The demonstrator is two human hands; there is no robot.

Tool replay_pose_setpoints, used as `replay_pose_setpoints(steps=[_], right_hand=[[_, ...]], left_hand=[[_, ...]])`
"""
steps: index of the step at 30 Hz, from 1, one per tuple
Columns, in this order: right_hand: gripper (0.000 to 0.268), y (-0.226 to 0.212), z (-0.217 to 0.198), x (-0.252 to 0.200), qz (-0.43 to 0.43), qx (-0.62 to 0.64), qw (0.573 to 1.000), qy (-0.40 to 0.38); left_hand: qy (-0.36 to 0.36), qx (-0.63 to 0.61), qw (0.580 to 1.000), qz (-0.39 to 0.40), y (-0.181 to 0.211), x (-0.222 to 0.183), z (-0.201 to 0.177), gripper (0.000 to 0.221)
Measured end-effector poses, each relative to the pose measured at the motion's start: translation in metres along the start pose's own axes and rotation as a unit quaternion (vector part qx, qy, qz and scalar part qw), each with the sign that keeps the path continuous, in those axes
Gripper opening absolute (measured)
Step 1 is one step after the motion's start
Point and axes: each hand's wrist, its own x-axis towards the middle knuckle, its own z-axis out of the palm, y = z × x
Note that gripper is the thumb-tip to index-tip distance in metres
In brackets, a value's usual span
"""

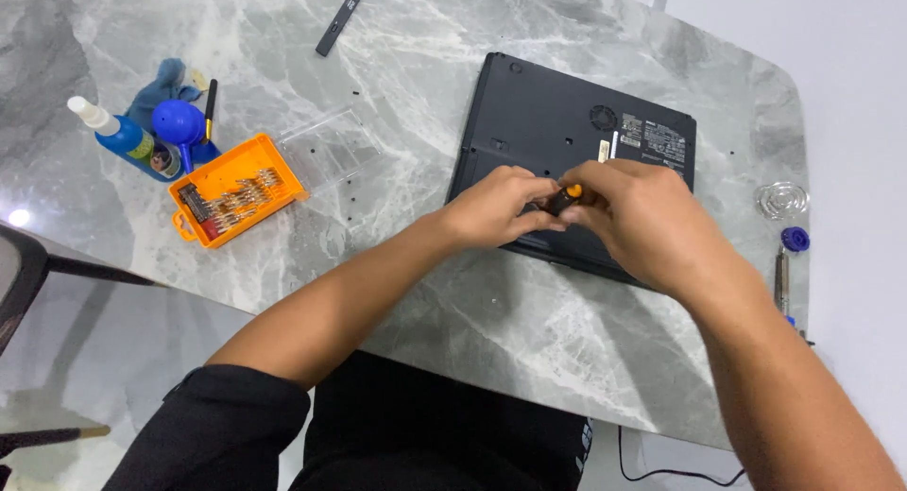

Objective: Removing multiple screws from the back of a laptop using a precision screwdriver to disassemble the casing.

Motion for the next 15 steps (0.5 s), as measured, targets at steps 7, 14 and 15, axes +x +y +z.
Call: replay_pose_setpoints(steps=[7, 14, 15], right_hand=[[0.007, 0.011, 0.016, 0.004, 0.0, -0.069, 0.997, -0.032], [0.023, 0.007, 0.009, 0.004, 0.05, -0.129, 0.99, -0.019], [0.029, 0.006, 0.007, 0.0, 0.076, -0.149, 0.986, -0.029]], left_hand=[[-0.046, -0.043, 0.998, -0.032, -0.001, -0.005, -0.004, 0.019], [-0.039, -0.081, 0.995, -0.039, 0.039, -0.002, -0.027, 0.03], [-0.017, -0.094, 0.995, -0.039, 0.034, 0.0, -0.021, 0.034]])
